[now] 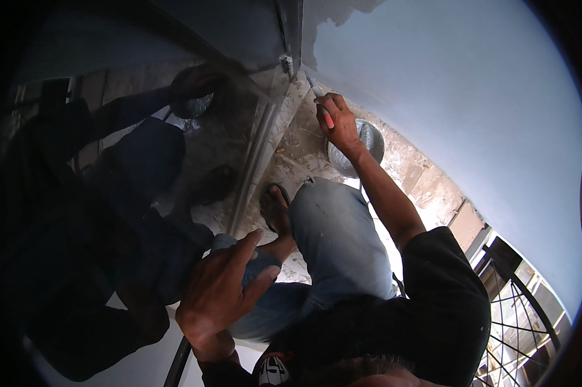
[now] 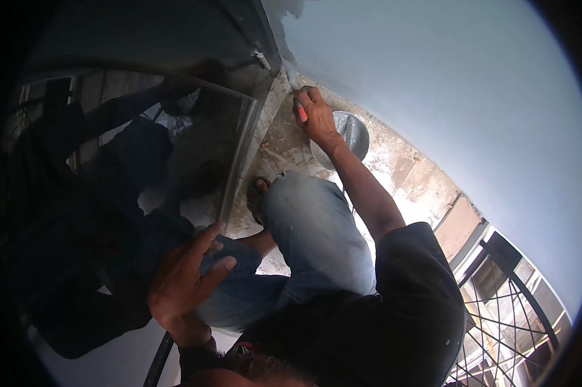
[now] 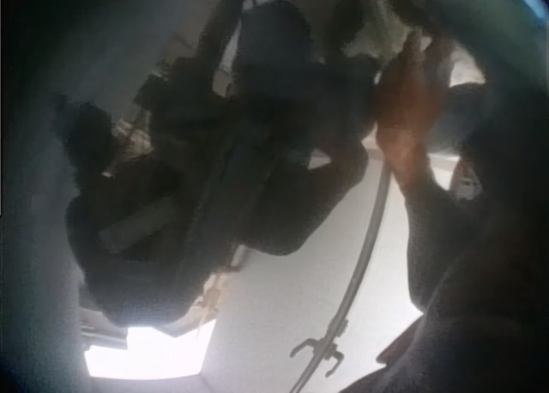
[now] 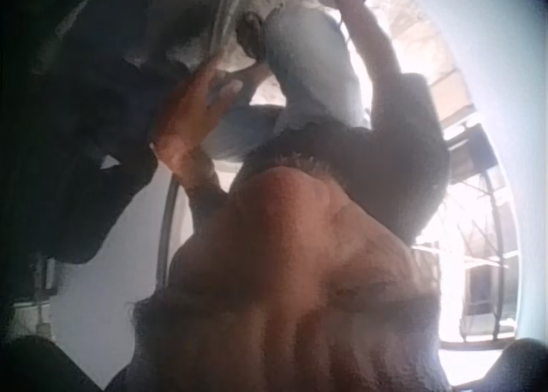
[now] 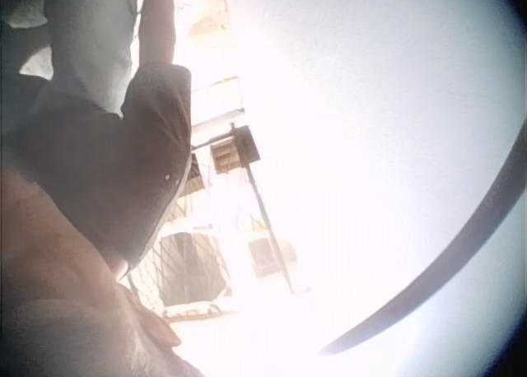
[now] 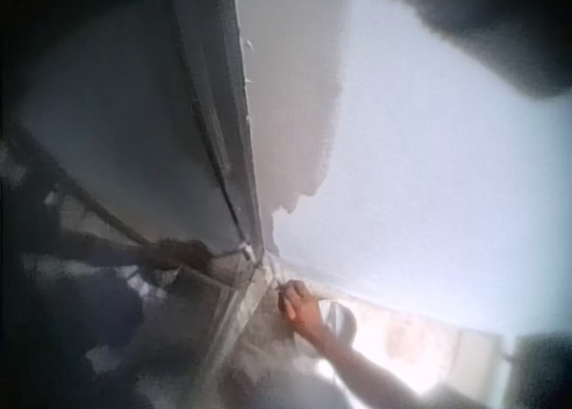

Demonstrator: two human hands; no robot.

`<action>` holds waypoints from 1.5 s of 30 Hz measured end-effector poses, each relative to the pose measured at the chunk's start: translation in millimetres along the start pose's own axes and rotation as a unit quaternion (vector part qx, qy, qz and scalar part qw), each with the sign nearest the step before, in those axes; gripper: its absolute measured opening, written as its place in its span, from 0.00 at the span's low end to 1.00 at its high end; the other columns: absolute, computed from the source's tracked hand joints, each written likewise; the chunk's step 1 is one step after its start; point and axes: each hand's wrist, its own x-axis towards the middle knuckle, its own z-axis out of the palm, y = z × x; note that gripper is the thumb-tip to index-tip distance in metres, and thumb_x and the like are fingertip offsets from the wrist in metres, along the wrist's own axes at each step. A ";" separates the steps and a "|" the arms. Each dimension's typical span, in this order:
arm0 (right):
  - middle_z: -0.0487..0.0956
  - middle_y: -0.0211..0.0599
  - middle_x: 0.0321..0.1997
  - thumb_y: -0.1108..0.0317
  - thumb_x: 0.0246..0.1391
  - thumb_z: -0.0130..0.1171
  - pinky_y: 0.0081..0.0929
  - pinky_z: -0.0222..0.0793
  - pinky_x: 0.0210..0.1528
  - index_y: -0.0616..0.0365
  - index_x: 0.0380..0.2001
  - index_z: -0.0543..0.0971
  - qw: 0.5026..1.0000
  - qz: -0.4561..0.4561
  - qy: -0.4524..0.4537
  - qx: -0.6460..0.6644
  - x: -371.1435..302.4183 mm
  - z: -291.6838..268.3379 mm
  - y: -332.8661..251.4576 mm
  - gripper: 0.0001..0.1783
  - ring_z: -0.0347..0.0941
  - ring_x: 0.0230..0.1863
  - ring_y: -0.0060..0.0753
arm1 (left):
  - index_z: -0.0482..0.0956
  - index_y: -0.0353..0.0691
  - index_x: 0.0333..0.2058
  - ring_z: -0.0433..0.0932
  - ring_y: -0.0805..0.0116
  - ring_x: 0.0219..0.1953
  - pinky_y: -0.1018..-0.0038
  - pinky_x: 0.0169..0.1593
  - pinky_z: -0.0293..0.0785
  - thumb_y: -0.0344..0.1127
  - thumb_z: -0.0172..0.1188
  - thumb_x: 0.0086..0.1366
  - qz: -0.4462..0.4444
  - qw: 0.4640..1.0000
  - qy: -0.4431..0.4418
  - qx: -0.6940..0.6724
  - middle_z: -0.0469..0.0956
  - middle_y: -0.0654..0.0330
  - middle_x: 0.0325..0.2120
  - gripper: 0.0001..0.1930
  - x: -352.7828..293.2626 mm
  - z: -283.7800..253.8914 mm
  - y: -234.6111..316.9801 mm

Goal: The person dips a paint brush into a bucket of white paint and applies it to the edge of a wall next to a glass door frame, using their fingers to wipe the painted surface.

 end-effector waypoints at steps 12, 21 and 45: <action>0.74 0.43 0.49 0.77 0.45 0.61 0.44 0.78 0.44 0.51 0.46 0.75 0.987 -0.053 -0.112 -0.107 17.2 19.0 37.4 0.22 0.77 0.46 0.53 | 0.71 0.33 0.56 0.84 0.47 0.37 0.58 0.42 0.79 0.47 0.65 0.64 0.030 0.999 0.012 0.016 0.83 0.43 0.35 0.29 -3.1 0.1 -0.9; 0.75 0.43 0.49 0.74 0.47 0.61 0.43 0.78 0.45 0.50 0.45 0.76 0.982 -0.042 -0.114 -0.146 29.0 27.3 35.6 0.19 0.77 0.48 0.52 | 0.71 0.33 0.56 0.84 0.47 0.35 0.59 0.40 0.79 0.48 0.64 0.64 0.045 0.999 0.022 0.017 0.83 0.44 0.33 0.29 -4.5 -0.9 -1.8; 0.77 0.37 0.44 0.68 0.49 0.60 0.39 0.74 0.48 0.45 0.40 0.78 0.965 -0.076 -0.095 -0.231 36.9 39.7 41.1 0.12 0.78 0.46 0.41 | 0.71 0.32 0.56 0.84 0.49 0.34 0.59 0.40 0.79 0.47 0.64 0.65 0.048 0.998 0.024 0.010 0.83 0.45 0.32 0.29 -2.9 -0.4 -6.3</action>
